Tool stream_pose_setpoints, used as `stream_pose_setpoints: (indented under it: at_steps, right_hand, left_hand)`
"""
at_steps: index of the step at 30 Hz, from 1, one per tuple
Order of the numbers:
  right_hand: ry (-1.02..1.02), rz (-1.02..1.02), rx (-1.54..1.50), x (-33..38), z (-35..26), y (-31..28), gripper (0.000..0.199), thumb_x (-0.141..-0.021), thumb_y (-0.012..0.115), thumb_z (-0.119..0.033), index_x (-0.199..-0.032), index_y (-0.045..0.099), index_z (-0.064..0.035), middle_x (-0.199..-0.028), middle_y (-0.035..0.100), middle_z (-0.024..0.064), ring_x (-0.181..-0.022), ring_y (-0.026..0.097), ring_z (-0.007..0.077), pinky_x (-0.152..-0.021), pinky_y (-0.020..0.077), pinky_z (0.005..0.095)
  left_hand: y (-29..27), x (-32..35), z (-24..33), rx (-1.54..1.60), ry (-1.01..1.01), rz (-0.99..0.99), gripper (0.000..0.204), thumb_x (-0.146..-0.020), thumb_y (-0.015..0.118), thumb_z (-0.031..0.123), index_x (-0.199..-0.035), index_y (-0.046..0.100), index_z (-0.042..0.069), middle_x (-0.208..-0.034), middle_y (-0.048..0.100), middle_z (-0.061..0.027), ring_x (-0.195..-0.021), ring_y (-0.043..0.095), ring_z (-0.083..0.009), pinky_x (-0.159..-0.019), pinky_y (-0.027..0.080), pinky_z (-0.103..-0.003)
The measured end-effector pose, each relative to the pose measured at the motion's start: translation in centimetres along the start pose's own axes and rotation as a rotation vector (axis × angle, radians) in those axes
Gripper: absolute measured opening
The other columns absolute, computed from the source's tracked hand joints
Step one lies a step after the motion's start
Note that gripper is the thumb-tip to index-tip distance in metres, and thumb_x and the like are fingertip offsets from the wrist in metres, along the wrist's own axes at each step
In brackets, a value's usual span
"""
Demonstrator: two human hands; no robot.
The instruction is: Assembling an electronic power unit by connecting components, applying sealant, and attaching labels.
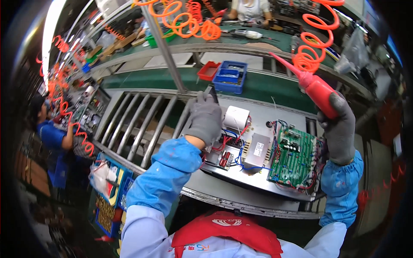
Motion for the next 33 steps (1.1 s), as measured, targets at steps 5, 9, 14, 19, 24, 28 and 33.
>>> stream_pose_setpoints:
  at_steps: [5,9,14,19,24,28,33]
  right_hand:
    - [-0.040,0.088,0.040,6.5,-0.3,0.5,0.049,-0.086,0.059,-0.044,-0.112,0.057,-0.0033,-0.076,0.057,0.0022,-0.058,0.048,0.0070,-0.050,0.0334,0.0210]
    - [0.019,0.130,0.047,11.7,2.7,1.7,0.061,-0.078,0.066,-0.050,-0.114,0.055,-0.0020,-0.074,0.058,0.0047,-0.055,0.052,0.0086,-0.045,0.0364,0.0220]
    - [0.180,0.187,0.095,17.4,8.3,4.0,0.062,-0.071,0.073,-0.041,-0.115,0.055,-0.0015,-0.095,0.061,0.0088,-0.072,0.060,0.0148,-0.059,0.0480,0.0265]
    - [0.062,0.143,0.435,22.1,12.7,4.5,0.051,-0.074,0.075,-0.017,-0.116,0.056,0.0028,-0.104,0.062,0.0125,-0.092,0.062,0.0193,-0.080,0.0518,0.0337]
    - [0.083,0.215,0.449,23.5,15.8,4.2,0.047,-0.077,0.075,-0.017,-0.115,0.056,0.0045,-0.101,0.064,0.0149,-0.088,0.064,0.0206,-0.078,0.0529,0.0339]
    - [-0.001,0.193,0.506,22.6,16.4,3.6,0.046,-0.077,0.075,-0.016,-0.113,0.057,0.0051,-0.099,0.065,0.0165,-0.087,0.065,0.0216,-0.077,0.0531,0.0343]
    - [-0.048,0.168,0.536,21.7,17.5,2.7,0.043,-0.077,0.077,-0.018,-0.108,0.059,0.0050,-0.094,0.066,0.0189,-0.084,0.067,0.0261,-0.076,0.0536,0.0359]
  left_hand:
    - [-0.2,-1.2,-2.2,0.238,0.151,-0.023,0.025,-0.081,0.060,0.025,-0.086,0.073,0.005,-0.121,0.063,-0.0110,-0.116,0.054,-0.0345,-0.093,0.047,-0.044]
    - [1.4,-2.8,-4.5,0.479,0.195,-0.102,0.021,-0.082,0.061,0.025,-0.092,0.069,0.008,-0.109,0.065,-0.0158,-0.108,0.058,-0.0352,-0.092,0.048,-0.044]
    - [0.2,-3.1,-3.7,0.269,0.338,-0.127,0.023,-0.083,0.059,0.023,-0.096,0.071,0.008,-0.103,0.067,-0.0153,-0.102,0.061,-0.0366,-0.087,0.048,-0.047]
    - [0.4,-3.3,-3.3,0.234,0.341,-0.135,0.020,-0.083,0.058,0.022,-0.090,0.069,0.006,-0.099,0.067,-0.0148,-0.097,0.061,-0.0371,-0.084,0.048,-0.047]
    - [0.3,-2.8,-4.4,0.568,0.194,-0.037,0.024,-0.085,0.061,0.027,-0.093,0.067,0.006,-0.104,0.064,-0.0162,-0.097,0.062,-0.0346,-0.084,0.049,-0.043]
    - [-0.1,-2.9,-4.2,0.595,0.118,0.064,0.024,-0.085,0.061,0.024,-0.100,0.065,0.005,-0.108,0.062,-0.0171,-0.101,0.062,-0.0355,-0.088,0.050,-0.043]
    - [-0.1,-2.9,-3.9,0.532,0.121,0.094,0.027,-0.084,0.061,0.022,-0.104,0.062,0.004,-0.111,0.061,-0.0190,-0.099,0.063,-0.0370,-0.088,0.050,-0.043]
Point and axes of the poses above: each hand's wrist, its own x-axis away from the middle knuckle, its own y-axis out of the palm, z = x × y, the point moved 2 cm from there along -x, towards the middle knuckle
